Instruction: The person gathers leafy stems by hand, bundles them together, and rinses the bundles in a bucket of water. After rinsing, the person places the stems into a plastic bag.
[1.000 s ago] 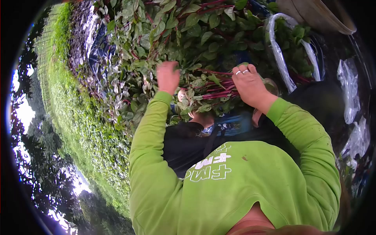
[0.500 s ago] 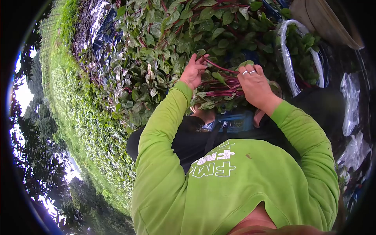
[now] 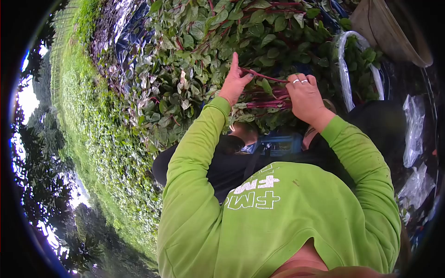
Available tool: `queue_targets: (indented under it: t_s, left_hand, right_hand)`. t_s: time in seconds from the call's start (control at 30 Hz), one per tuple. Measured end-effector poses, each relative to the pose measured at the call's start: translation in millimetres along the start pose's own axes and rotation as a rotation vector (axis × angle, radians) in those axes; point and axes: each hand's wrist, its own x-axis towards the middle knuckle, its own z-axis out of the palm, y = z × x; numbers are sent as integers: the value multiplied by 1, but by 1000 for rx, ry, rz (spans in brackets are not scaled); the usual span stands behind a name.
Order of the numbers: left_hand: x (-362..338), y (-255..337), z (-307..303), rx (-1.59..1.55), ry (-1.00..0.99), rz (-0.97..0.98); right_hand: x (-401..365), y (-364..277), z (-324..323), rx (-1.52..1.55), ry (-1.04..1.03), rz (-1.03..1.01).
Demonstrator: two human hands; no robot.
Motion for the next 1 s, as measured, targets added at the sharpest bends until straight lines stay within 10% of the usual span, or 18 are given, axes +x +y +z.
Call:
queue_targets:
  t_s: [0.37,0.5,0.57,0.63,0.7,1.0]
  left_hand:
    - [-7,17,-73,1207,351,535]
    - [-38,24,-163,1310,1101,-172]
    - [-44,-7,-158,1640,1186,-91]
    - [-45,23,-149,1490,433,-123]
    - [-39,32,-96,603,53,3]
    - [-42,32,-34,944,-245,309]
  right_hand:
    - [10,-19,-4,-9,46,-30]
    - [7,-13,-2,-18,77,-11]
    - [7,-14,-2,-19,88,-21]
    - [9,-17,-2,-17,102,-35]
    - [10,-18,-4,-25,111,-49]
    - [8,-21,-5,-33,94,-51]
